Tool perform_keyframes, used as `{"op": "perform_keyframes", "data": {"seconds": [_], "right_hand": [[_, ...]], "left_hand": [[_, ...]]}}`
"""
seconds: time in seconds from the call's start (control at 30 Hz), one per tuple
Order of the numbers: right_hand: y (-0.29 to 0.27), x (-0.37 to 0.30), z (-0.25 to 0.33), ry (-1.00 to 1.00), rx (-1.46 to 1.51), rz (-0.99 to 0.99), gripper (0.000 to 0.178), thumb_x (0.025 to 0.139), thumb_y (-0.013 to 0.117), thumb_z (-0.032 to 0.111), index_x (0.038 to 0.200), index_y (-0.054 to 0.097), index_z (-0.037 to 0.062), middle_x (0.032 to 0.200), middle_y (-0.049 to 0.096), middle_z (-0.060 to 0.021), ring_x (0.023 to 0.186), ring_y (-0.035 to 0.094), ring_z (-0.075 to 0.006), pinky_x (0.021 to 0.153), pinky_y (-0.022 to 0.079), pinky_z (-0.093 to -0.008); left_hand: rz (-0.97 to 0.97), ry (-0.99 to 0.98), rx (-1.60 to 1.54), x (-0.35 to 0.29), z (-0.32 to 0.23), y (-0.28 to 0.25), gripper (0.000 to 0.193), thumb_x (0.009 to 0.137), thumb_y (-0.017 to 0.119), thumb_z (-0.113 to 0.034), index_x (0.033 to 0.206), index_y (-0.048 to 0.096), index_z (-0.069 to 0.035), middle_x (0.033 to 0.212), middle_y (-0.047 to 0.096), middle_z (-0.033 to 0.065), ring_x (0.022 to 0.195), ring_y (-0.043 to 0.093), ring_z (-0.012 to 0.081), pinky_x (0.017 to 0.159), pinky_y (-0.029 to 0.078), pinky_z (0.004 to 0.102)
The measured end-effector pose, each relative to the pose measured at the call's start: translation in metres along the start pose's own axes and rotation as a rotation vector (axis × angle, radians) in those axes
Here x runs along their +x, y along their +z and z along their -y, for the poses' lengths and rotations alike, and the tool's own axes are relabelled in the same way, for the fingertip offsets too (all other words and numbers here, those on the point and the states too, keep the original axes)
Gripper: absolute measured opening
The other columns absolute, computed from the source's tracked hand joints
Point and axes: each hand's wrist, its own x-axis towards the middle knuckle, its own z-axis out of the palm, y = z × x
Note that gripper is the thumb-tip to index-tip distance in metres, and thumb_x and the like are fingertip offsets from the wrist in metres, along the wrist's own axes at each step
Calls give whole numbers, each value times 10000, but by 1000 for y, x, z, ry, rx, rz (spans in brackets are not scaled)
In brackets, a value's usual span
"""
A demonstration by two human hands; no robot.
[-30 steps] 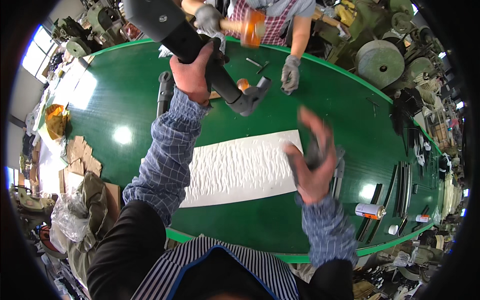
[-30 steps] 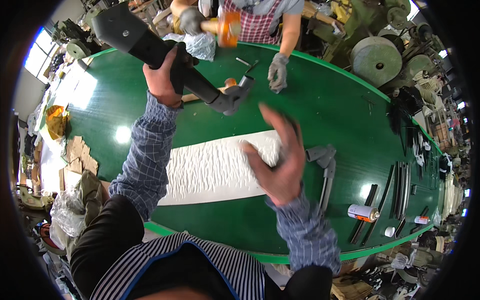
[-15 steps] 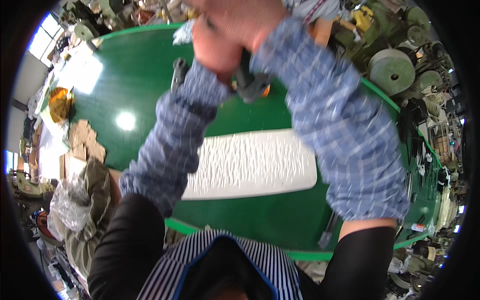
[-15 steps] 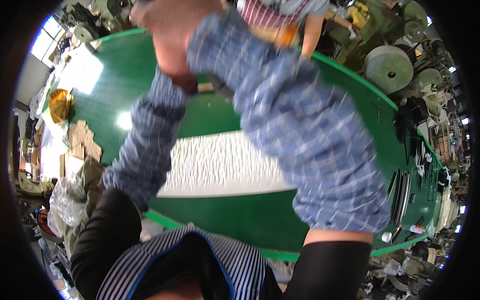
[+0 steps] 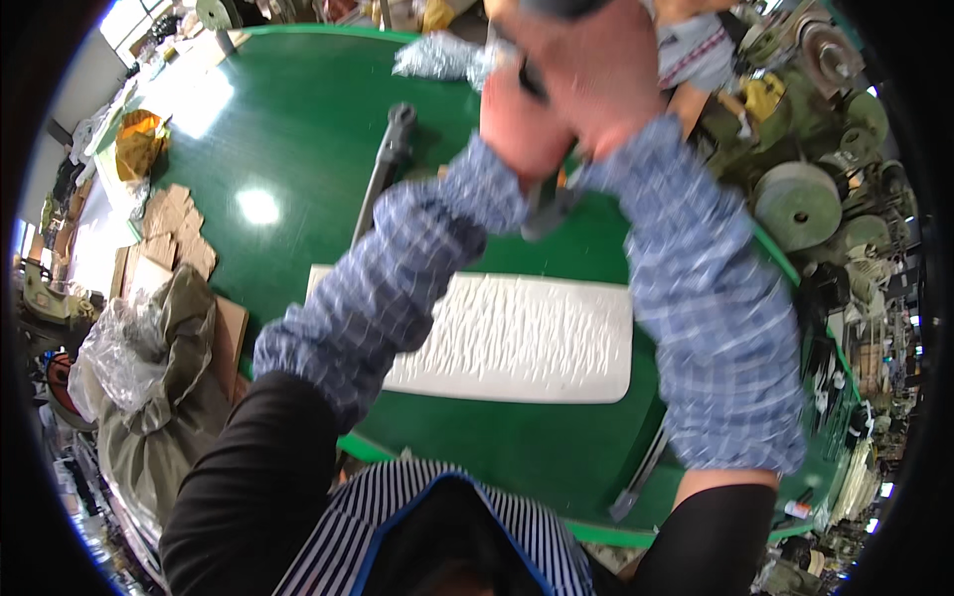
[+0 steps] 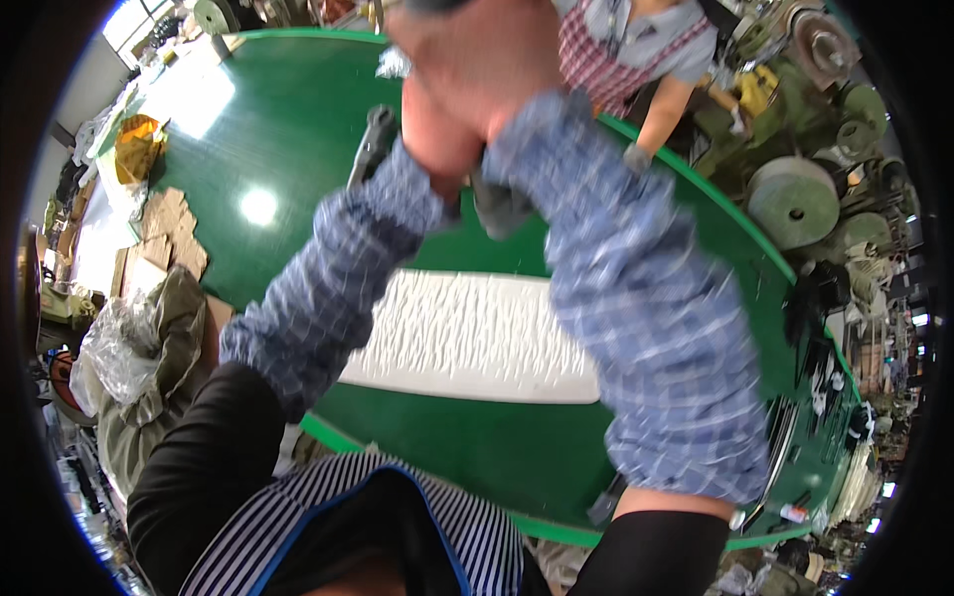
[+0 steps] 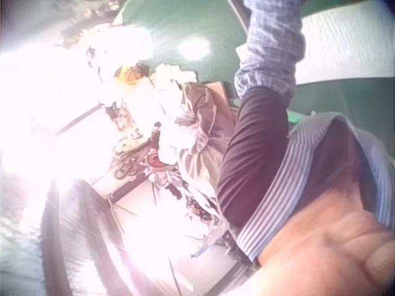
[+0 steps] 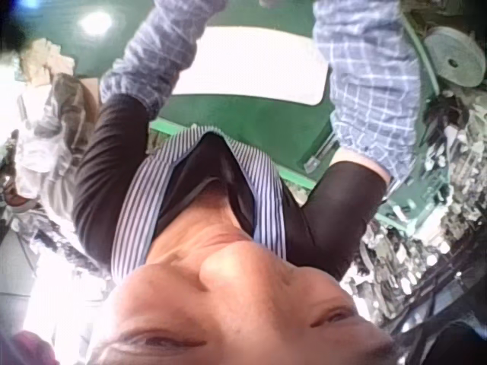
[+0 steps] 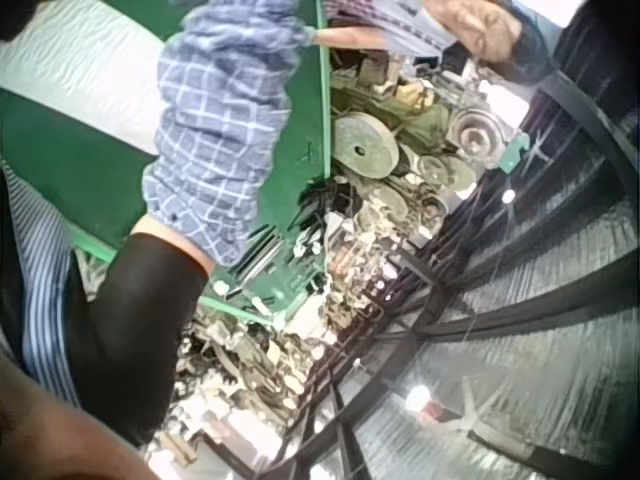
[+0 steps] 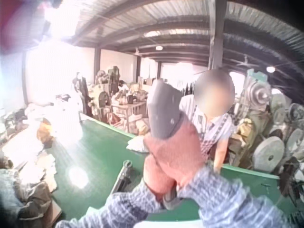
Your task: The person assembles metal pipe components on a green workbench. They pick up and align parts, use a mallet to tap joints, and handle a spray can and pliers while working alongside another person.
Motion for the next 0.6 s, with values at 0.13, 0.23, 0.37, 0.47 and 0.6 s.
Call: {"op": "perform_keyframes", "data": {"seconds": [0.13,0.23,0.37,0.47,0.6], "right_hand": [[-3,7,4,161,-102,60,506,710,768,242,1086,611,-58,976,717,-210,934,708,-331,820,557,-387],[-6,18,14,16,-130,86,429,731,738,206,1047,604,-52,905,700,-180,848,692,-312,764,558,-389],[-18,23,26,-48,-120,120,252,761,702,146,933,616,-18,769,635,-92,698,640,-254,636,541,-374],[-26,30,39,-270,-572,196,197,766,701,139,875,631,-8,770,656,-94,661,641,-239,594,527,-373],[-40,26,39,34,-89,156,190,772,695,137,878,642,-11,815,680,-118,674,651,-252,600,524,-369]], "left_hand": [[195,66,208,4,8,-2,293,892,669,-287,1081,727,-70,1003,742,145,950,708,333,809,557,414],[113,371,231,20,0,1,313,891,666,-288,1103,712,-62,1004,738,159,952,705,346,813,556,417],[176,-71,-154,25,-25,11,304,866,700,-246,1101,706,-54,1125,700,177,1075,660,321,916,509,378],[-80,89,-182,24,-42,19,279,828,745,-181,1066,709,-40,1101,666,168,1035,646,324,927,489,371],[55,53,-152,26,-53,20,306,820,754,-187,1070,704,-19,1109,671,180,1038,653,328,902,504,402]]}}
